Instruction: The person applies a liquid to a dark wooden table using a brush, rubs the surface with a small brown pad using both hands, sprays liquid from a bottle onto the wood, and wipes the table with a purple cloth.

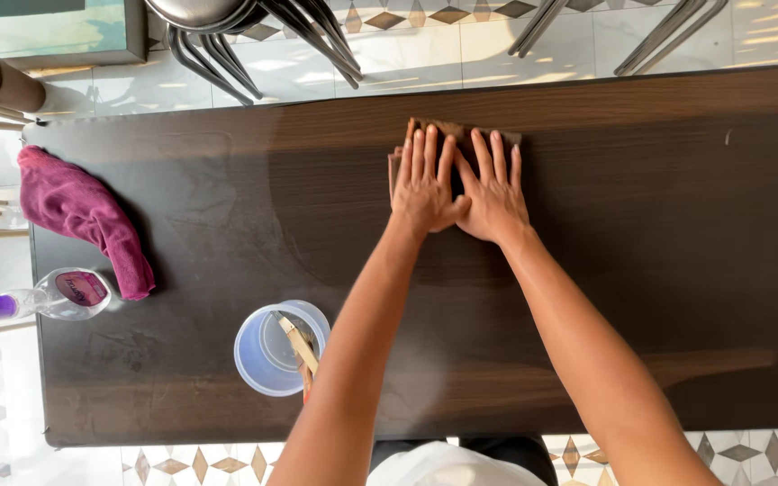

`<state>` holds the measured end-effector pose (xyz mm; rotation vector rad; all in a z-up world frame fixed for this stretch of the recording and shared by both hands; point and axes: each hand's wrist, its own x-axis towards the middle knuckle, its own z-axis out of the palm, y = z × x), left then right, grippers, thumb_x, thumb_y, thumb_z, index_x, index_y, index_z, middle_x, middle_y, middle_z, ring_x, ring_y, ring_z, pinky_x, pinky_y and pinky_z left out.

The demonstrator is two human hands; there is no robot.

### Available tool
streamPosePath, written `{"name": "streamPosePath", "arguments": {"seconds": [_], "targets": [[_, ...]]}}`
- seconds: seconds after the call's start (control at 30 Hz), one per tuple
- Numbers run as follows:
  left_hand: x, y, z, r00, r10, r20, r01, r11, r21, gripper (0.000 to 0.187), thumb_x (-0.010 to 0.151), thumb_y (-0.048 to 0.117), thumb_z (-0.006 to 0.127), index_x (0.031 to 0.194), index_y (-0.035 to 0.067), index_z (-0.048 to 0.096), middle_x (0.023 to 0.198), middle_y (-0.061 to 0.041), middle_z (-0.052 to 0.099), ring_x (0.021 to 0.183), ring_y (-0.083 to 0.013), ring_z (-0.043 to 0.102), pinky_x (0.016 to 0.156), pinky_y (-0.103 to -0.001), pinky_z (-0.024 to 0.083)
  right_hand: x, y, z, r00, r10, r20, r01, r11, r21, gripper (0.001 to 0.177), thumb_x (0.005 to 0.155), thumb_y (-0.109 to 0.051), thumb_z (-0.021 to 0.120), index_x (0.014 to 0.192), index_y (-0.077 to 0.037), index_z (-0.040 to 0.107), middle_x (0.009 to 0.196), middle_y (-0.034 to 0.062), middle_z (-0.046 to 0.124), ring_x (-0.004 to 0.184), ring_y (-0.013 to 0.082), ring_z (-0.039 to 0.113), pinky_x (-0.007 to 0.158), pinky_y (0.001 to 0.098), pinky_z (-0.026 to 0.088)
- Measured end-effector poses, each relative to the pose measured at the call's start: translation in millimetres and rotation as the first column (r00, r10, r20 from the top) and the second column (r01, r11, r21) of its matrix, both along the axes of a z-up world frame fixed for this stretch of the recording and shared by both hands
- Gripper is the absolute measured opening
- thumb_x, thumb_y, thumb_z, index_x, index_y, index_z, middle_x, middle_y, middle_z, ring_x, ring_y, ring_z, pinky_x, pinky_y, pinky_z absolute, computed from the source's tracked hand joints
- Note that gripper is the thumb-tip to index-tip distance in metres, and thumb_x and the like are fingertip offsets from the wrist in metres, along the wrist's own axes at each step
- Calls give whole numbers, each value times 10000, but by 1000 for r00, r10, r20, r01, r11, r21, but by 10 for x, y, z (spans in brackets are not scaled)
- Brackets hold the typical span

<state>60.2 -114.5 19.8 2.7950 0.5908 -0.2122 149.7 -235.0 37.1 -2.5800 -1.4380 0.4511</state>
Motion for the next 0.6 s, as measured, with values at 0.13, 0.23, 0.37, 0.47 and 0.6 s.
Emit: {"name": "streamPosePath", "arguments": {"seconds": [0.13,0.23,0.37,0.47,0.6], "targets": [[-371,-531,-4,998,-57,-14,56,998,-33,979,872,555,455,1629,41,104,1682,-271,17,1567,-396,-42,1267,-493,-34,-392,-502,155,1000,13,2,-13,990,-142,1059,769,-451,707,1638,-192,162,1702,211,-16,1555,436,-94,1217,667,-46],[-775,-760,24,993,-102,-56,98,993,-60,958,900,512,429,1608,-24,68,1665,-289,-19,1548,-407,-97,1243,-526,-66,-687,-647,240,996,72,-46,-81,962,-259,1072,788,-512,688,1621,-165,108,1670,249,-78,1516,481,-152,1165,703,-90],[-822,-749,8,969,-76,-234,36,984,-172,993,880,508,425,1593,-46,13,1660,-277,-105,1519,-429,-173,1211,-554,-99,-663,-610,276,989,111,-98,-135,948,-290,1052,792,-484,681,1628,-192,114,1676,225,-85,1516,468,-162,1158,692,-108],[-637,-690,-165,985,-43,-166,19,989,-144,1004,910,534,433,1580,-90,23,1639,-334,-102,1510,-490,-170,1209,-597,-101,-430,-619,219,985,148,-84,-162,967,-194,1009,786,-470,690,1616,-188,191,1693,189,-17,1542,431,-101,1197,659,-74],[-207,-567,-234,998,58,-2,-58,990,-129,1040,876,546,499,1585,-81,69,1647,-351,-55,1524,-514,-110,1226,-611,-72,96,-487,112,985,168,-28,-167,985,46,934,777,-420,708,1601,-229,312,1710,115,87,1569,371,-8,1239,610,-24]]}}
